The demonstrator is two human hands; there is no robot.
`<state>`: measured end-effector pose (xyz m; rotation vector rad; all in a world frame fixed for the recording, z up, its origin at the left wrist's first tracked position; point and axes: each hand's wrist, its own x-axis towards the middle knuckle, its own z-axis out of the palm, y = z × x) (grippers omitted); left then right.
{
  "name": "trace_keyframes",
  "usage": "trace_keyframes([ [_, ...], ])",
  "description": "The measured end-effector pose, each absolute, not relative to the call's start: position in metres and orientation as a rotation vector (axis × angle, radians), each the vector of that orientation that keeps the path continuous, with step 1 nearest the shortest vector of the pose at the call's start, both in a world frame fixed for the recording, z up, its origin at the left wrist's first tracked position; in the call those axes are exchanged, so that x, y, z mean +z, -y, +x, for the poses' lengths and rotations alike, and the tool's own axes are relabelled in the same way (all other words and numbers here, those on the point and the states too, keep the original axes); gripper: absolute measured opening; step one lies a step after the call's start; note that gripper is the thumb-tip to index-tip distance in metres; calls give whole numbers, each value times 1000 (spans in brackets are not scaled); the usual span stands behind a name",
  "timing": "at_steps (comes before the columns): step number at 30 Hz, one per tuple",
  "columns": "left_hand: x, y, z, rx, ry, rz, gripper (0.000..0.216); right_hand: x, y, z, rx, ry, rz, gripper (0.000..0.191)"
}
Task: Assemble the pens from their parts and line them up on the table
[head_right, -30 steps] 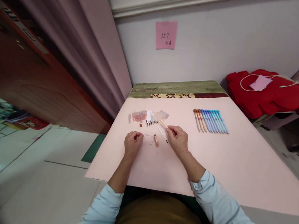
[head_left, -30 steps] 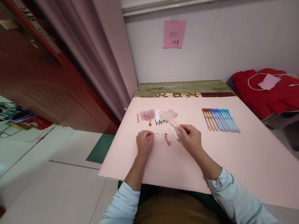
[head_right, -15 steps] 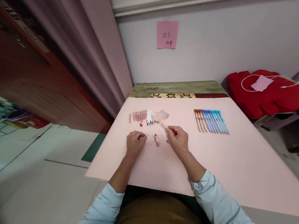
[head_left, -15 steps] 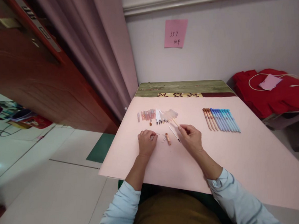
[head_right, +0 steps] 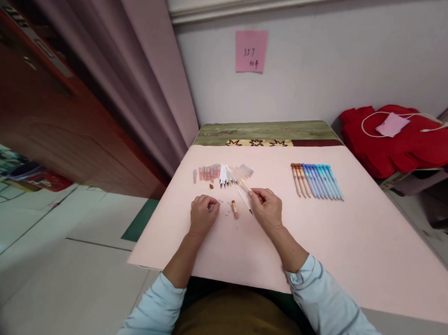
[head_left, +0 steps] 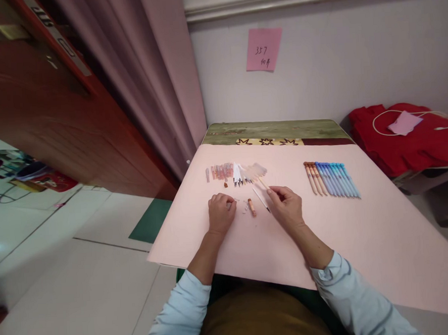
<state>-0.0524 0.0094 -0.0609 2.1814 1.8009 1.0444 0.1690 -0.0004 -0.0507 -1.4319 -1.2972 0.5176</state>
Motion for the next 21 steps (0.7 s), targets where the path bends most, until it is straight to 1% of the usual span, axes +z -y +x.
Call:
trace_keyframes([
  [7, -61, -9, -56, 1273, -1700, 1714, 8, -49, 2, 168, 524, 1307, -1426, 27],
  [21, -59, -10, -50, 1521, -1404, 1277, 24, -49, 1, 167, 538, 1306, -1410, 27],
])
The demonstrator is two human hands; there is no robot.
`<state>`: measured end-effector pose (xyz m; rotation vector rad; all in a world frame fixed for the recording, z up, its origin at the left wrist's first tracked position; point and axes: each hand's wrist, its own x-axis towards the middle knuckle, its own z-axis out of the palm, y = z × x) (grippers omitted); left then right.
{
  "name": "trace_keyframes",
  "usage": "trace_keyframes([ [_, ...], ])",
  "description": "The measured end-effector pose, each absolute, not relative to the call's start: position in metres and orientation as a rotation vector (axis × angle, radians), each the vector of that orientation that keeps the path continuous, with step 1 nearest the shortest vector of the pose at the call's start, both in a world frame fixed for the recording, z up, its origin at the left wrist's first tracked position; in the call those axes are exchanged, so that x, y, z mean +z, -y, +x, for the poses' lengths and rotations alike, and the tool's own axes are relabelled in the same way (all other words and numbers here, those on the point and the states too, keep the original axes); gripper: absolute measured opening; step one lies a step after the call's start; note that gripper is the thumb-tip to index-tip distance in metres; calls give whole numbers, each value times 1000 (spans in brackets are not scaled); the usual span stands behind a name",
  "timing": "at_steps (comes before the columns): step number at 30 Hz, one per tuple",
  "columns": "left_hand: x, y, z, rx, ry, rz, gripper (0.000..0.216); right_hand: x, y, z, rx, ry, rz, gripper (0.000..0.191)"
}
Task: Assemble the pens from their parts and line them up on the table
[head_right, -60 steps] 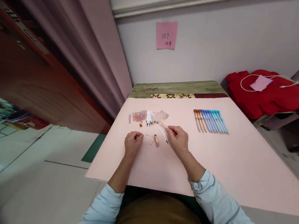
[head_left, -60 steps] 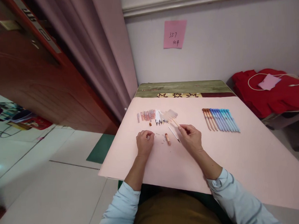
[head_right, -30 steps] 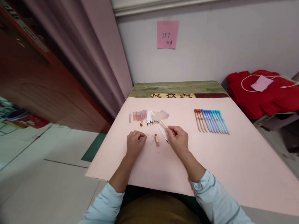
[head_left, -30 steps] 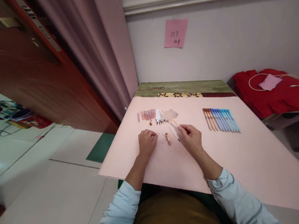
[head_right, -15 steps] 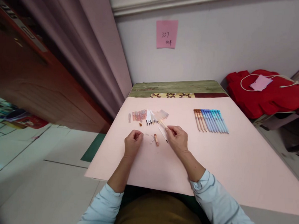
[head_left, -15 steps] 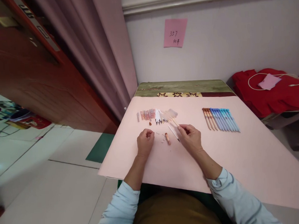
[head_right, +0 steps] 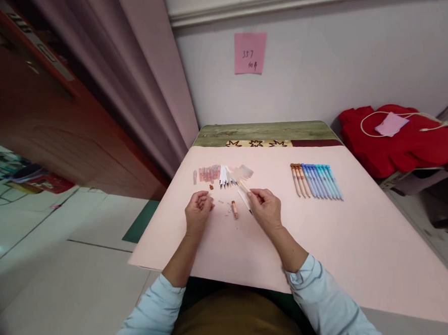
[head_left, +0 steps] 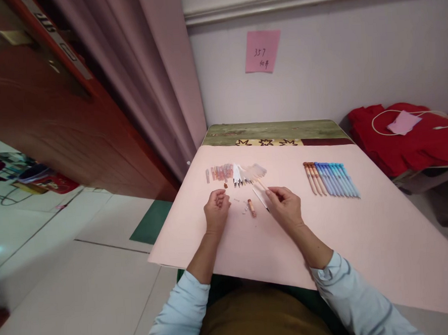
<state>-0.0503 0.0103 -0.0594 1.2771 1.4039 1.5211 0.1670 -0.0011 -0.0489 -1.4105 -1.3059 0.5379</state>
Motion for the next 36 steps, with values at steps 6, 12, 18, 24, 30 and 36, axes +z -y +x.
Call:
trace_keyframes([
  [6, -41, -16, -27, 1563, -1294, 1069, 25, -51, 0, 166, 533, 1309, -1396, 25],
  [12, -39, -21, 7, 1527, -1128, 829, 33, -51, 1, 166, 513, 1392, -1312, 22],
  [18, -45, -18, 5, 1555, -1114, 792, 33, -51, 1, 162, 727, 1261, -1255, 26],
  [24, -40, -10, 7, 1485, -1049, 889, 27, -51, -1, 161, 1102, 1033, -1099, 32],
  [30, -38, -2, 13, 1383, -988, 996, 26, -57, -2, 161, 1211, 1051, -990, 33],
  [36, -38, -2, 13, 1354, -984, 941, 33, -53, 1, 160, 1294, 1058, -939, 31],
])
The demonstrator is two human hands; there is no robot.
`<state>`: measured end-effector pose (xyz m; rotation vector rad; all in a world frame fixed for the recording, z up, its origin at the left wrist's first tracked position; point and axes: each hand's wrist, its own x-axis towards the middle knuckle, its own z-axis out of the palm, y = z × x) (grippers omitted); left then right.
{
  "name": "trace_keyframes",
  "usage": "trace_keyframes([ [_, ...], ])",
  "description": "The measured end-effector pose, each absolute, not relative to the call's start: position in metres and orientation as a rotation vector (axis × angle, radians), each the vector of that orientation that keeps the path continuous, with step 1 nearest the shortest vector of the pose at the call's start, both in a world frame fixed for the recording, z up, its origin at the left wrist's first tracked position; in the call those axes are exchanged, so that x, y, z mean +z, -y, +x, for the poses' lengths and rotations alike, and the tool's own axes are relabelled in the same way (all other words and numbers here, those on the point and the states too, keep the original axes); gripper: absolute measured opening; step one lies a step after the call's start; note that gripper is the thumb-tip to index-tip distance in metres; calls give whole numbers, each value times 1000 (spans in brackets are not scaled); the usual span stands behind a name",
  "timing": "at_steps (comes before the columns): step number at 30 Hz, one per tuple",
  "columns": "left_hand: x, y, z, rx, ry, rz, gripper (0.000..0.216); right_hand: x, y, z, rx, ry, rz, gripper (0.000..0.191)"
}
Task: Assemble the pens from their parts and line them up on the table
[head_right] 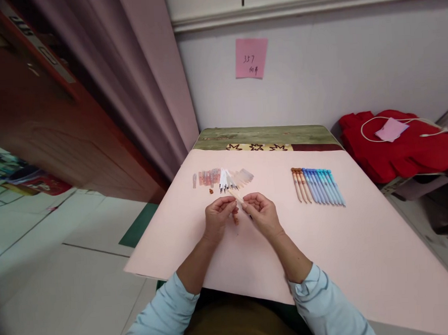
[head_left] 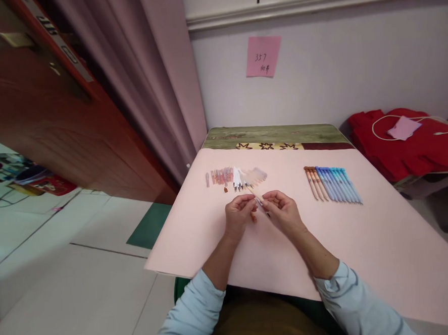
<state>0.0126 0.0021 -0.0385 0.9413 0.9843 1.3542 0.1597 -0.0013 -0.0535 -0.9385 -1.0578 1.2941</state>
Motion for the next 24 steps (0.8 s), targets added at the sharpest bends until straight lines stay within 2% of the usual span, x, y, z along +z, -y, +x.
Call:
trace_keyframes([
  [8, -37, -1, 12, 1280, -972, 937, 37, -45, 8, 157, 1184, 1293, -1020, 31],
  [14, -35, 0, 10, 1198, -928, 838, 41, -46, 7, 160, 867, 1356, -1118, 22],
  [19, -35, 0, 10, 1142, -858, 733, 44, -44, 7, 161, 869, 1322, -1124, 20],
  [24, -32, -1, 10, 1118, -838, 692, 44, -35, 10, 163, 616, 1520, -1097, 14],
])
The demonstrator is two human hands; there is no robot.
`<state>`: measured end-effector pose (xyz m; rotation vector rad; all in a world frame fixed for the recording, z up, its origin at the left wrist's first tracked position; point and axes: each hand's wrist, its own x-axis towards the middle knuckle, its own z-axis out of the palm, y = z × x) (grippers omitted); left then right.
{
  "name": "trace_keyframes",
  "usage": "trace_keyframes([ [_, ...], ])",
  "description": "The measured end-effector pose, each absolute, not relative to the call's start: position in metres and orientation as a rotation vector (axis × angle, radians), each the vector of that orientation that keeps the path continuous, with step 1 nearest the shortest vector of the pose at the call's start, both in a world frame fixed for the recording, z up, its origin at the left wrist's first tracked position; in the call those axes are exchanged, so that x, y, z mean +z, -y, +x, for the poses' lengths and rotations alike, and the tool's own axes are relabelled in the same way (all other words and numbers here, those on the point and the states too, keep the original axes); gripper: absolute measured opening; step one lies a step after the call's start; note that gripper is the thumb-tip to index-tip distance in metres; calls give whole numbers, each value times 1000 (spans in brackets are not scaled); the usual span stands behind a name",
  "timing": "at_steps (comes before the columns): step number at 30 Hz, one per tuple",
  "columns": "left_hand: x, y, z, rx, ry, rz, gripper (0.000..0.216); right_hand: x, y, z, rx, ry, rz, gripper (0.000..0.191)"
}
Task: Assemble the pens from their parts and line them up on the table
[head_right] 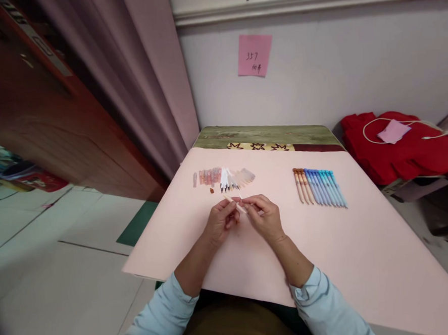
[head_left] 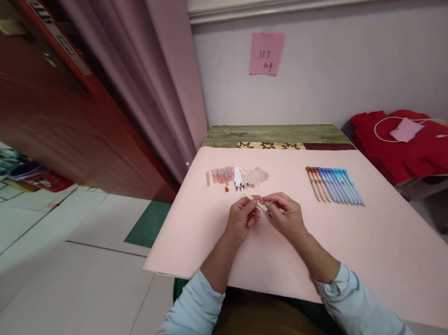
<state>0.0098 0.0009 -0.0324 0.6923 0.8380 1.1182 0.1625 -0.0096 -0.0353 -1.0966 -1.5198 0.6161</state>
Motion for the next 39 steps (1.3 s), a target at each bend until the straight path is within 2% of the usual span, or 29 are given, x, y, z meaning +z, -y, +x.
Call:
trace_keyframes([
  [13, -34, 1, 9, 1068, -849, 799, 42, -43, 9, 172, 247, 1851, -1134, 26],
  [18, -32, 2, 8, 1036, -820, 868, 42, -38, 11, 171, 295, 1843, -1132, 30],
  [27, -26, 2, 7, 1027, -831, 946, 37, -33, 11, 167, 406, 1758, -1135, 13],
  [39, -30, 4, 7, 1009, -860, 1153, 36, -38, 9, 167, 532, 1726, -1219, 11],
])
